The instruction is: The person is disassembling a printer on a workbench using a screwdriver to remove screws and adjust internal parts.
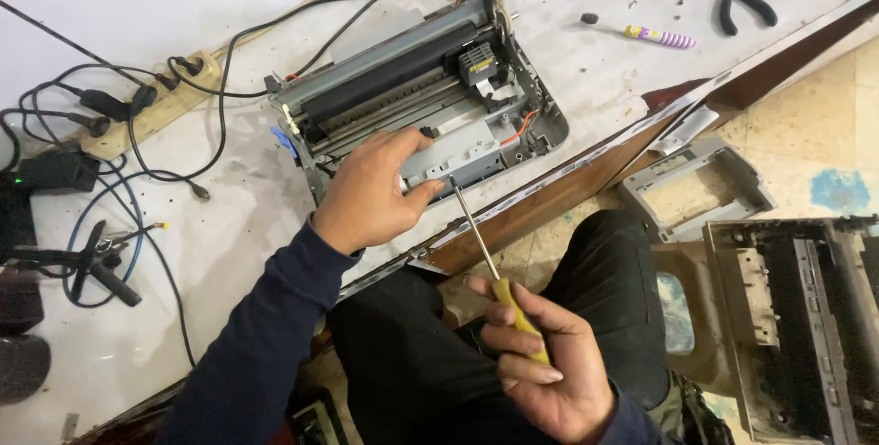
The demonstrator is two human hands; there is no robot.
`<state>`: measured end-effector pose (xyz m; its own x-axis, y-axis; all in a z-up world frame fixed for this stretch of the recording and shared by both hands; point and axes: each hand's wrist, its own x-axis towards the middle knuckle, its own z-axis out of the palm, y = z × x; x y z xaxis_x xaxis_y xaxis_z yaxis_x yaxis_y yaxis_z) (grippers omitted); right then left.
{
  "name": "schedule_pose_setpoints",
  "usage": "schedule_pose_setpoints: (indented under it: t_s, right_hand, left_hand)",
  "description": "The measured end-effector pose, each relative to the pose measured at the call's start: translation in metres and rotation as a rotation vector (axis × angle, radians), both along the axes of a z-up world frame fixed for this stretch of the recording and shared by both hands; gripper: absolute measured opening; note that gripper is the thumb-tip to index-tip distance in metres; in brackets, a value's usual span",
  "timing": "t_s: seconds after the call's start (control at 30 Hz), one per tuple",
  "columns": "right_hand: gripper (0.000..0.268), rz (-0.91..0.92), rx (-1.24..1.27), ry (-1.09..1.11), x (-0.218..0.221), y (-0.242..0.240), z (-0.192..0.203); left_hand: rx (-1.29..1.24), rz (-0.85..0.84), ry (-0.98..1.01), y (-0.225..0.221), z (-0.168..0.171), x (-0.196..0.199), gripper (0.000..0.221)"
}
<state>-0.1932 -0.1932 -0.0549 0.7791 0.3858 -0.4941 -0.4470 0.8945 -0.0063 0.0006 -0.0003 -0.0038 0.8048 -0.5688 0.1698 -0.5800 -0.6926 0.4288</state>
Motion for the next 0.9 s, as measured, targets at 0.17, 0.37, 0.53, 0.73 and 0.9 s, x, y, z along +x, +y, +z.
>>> schedule_pose_setpoints:
  t_s: [0.17,0.37,0.53,0.73,0.9]
  right_hand:
    - [0.015,-0.032,-0.196,0.036,0.003,0.008,0.021]
    - [0.035,0.022,-0.497,0.204,0.005,0.013,0.016]
    - [0.013,-0.002,-0.308,0.132,0.005,0.016,0.03]
    - [0.036,0.049,-0.215,0.189,0.005,0.012,0.011]
    - [0.023,0.0,-0.318,0.129,0.002,0.015,0.016]
  left_hand:
    - [0.001,0.0,0.009,0.0,0.001,-0.001,0.034]
    - [0.002,0.011,-0.002,-0.002,0.002,-0.002,0.035]
    - [0.008,0.015,0.048,0.0,0.003,-0.001,0.037]
    - [0.015,0.037,0.043,-0.001,0.003,-0.002,0.037]
    - [0.006,0.033,0.056,0.0,0.003,-0.001,0.038]
